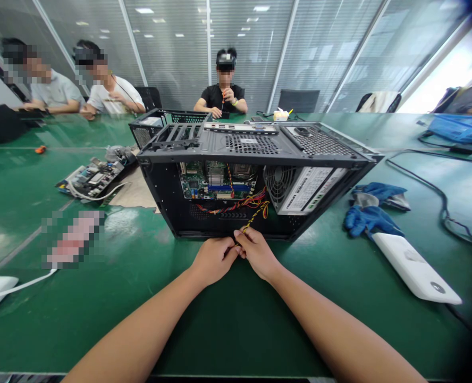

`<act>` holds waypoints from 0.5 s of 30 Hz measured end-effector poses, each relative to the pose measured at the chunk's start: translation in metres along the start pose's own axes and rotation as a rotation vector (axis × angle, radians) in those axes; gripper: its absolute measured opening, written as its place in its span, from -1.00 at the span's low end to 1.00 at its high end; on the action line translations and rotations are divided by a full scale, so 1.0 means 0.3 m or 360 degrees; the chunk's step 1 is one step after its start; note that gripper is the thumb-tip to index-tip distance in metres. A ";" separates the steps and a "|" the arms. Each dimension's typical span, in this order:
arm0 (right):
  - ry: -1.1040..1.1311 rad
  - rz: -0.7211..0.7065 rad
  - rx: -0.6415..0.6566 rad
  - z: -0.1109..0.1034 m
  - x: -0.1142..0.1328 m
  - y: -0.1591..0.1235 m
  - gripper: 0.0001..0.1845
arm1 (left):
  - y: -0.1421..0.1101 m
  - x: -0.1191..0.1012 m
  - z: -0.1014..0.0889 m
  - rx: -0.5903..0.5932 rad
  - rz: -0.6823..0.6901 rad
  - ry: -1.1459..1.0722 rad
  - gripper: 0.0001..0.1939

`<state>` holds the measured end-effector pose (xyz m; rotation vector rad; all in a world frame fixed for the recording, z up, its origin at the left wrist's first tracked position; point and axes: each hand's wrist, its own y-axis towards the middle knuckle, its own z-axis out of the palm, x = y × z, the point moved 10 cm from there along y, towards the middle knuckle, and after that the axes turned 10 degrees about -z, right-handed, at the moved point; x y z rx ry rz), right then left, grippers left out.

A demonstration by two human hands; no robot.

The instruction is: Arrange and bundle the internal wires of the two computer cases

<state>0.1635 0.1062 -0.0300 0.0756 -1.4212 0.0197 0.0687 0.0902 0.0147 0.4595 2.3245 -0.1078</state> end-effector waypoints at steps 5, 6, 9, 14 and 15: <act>-0.0012 0.0008 -0.0009 -0.002 -0.003 0.001 -0.55 | 0.001 0.007 0.004 0.0001 -0.0014 0.0012 -0.80; -0.0011 0.0006 -0.0008 -0.002 -0.003 0.001 -0.55 | 0.001 0.009 0.005 -0.0001 -0.0014 0.0016 -0.80; 0.0003 0.0012 -0.0008 0.000 -0.002 0.000 -0.55 | 0.002 0.010 0.008 -0.0006 -0.0005 0.0026 -0.80; -0.0004 0.0015 -0.0008 0.001 0.002 0.000 -0.55 | 0.001 0.004 0.006 -0.0004 0.0003 0.0021 -0.80; -0.0005 0.0015 -0.0006 0.001 0.002 -0.001 -0.55 | 0.001 0.003 0.005 -0.0001 0.0000 0.0023 -0.80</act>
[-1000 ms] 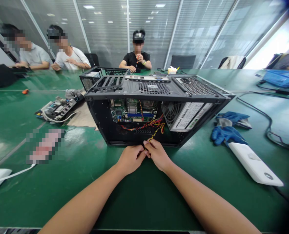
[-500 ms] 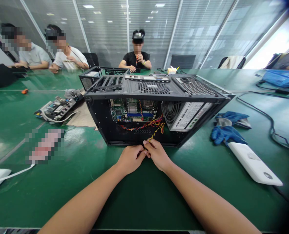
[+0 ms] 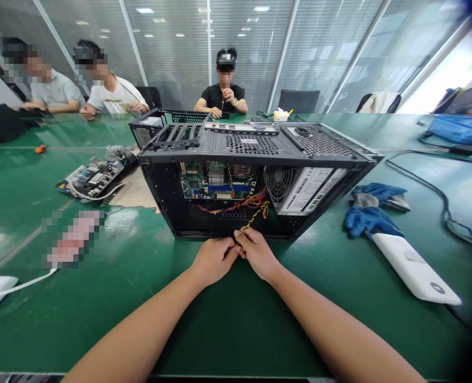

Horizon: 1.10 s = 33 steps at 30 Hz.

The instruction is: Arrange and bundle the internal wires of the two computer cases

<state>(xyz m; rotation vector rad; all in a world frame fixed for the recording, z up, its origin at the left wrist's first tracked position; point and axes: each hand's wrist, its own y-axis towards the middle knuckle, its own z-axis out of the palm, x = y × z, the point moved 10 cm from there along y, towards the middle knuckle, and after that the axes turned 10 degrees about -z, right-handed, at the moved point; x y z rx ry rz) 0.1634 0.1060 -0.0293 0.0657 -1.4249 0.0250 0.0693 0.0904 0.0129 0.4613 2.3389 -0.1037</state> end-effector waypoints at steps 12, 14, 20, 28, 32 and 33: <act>0.0000 -0.0017 0.0012 0.003 0.002 0.000 -0.55 | -0.003 0.002 0.003 0.0020 -0.0018 0.0008 -0.79; 0.0003 -0.0016 0.0011 0.004 0.004 0.000 -0.55 | -0.004 0.000 0.004 0.0023 -0.0015 0.0008 -0.80; 0.0009 -0.0004 0.0003 0.004 0.007 -0.003 -0.56 | -0.003 -0.003 0.002 0.0012 -0.0005 0.0033 -0.80; -0.0018 -0.0023 0.0005 0.001 0.004 0.000 -0.56 | -0.002 -0.004 0.007 0.0040 0.0011 -0.0018 -0.79; 0.0001 -0.0007 0.0012 0.003 0.001 -0.002 -0.55 | -0.001 -0.002 0.007 0.0039 -0.0007 -0.0009 -0.79; 0.0000 -0.0006 0.0014 0.004 0.002 -0.003 -0.55 | -0.001 -0.002 0.007 0.0038 -0.0008 -0.0004 -0.79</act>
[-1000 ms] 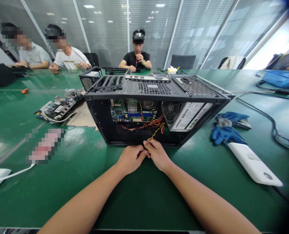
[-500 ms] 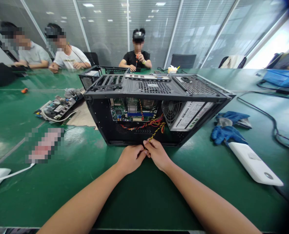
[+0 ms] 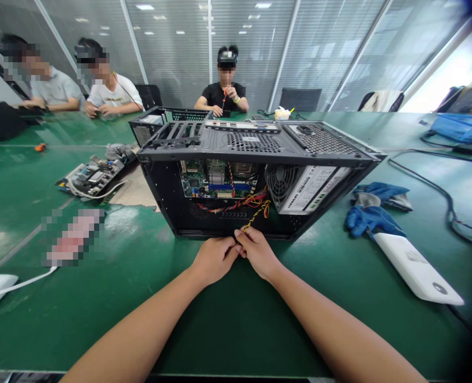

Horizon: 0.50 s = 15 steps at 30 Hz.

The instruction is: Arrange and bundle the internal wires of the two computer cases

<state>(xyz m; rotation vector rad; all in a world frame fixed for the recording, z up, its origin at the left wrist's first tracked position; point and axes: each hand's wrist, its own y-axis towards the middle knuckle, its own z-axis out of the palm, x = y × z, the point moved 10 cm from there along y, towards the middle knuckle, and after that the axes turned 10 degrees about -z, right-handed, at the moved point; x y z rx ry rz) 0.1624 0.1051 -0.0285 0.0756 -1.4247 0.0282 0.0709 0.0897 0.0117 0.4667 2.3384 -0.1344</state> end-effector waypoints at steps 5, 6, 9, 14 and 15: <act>-0.0013 -0.0004 -0.0007 -0.002 0.006 0.001 -0.55 | -0.001 0.000 -0.002 0.0003 0.0013 -0.0007 -0.79; -0.0011 -0.0004 -0.0008 -0.002 0.006 0.002 -0.55 | 0.000 0.001 -0.002 0.0002 0.0013 -0.0005 -0.79; -0.0002 -0.0001 -0.0010 -0.001 0.006 0.001 -0.54 | 0.003 0.001 -0.001 0.0003 0.0013 -0.0006 -0.79; 0.0004 0.0009 -0.0013 0.000 0.007 -0.001 -0.54 | 0.002 -0.001 -0.002 -0.0006 0.0020 0.0009 -0.79; 0.0001 0.0006 -0.0013 0.000 0.008 0.000 -0.54 | 0.001 -0.002 -0.002 -0.0007 0.0017 0.0014 -0.79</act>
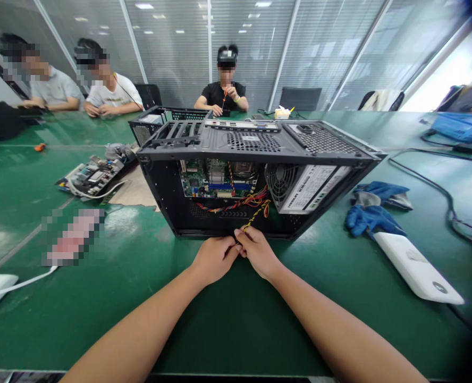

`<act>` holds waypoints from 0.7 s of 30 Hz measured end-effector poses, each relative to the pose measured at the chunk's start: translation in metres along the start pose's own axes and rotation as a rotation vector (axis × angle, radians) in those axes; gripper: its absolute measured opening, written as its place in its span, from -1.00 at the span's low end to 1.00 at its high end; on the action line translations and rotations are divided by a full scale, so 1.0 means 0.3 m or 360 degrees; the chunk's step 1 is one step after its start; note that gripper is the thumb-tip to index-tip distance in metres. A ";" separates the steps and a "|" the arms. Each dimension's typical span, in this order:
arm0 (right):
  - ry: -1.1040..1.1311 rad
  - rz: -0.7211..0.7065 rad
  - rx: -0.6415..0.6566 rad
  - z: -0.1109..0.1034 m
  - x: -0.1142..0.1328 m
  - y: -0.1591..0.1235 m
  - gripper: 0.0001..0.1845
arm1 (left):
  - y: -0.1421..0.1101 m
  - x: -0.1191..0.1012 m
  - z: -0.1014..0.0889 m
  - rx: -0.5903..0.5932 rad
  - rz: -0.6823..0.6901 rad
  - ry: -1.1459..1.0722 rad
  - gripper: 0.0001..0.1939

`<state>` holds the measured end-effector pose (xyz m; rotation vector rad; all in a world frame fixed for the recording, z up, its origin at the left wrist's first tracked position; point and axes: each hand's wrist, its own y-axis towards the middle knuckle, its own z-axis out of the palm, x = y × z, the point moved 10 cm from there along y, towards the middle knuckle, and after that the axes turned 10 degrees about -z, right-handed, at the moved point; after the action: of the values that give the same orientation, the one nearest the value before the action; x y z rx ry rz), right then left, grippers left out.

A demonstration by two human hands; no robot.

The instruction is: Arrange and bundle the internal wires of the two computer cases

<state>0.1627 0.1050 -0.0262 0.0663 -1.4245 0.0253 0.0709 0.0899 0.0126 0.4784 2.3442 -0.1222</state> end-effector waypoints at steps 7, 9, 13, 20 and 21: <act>-0.0006 -0.0001 0.0001 -0.003 -0.010 0.002 -0.57 | -0.004 -0.001 -0.002 -0.0001 0.0003 -0.0010 -0.79; -0.0009 0.0001 0.0000 -0.004 -0.011 0.002 -0.57 | -0.003 0.000 -0.001 0.0000 0.0004 -0.0014 -0.79; -0.0018 -0.0011 -0.0006 -0.005 -0.004 0.002 -0.56 | -0.002 0.001 0.001 0.0004 0.0006 -0.0018 -0.80; -0.0027 -0.0024 -0.0001 -0.003 0.002 0.001 -0.55 | -0.005 0.003 0.004 0.0016 -0.0002 -0.0036 -0.79; -0.0028 -0.0024 0.0001 -0.003 0.002 0.001 -0.55 | -0.005 0.003 0.004 0.0017 0.0000 -0.0031 -0.79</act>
<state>0.1635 0.1052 -0.0256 0.0780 -1.4414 0.0126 0.0706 0.0886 0.0110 0.4805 2.3254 -0.1391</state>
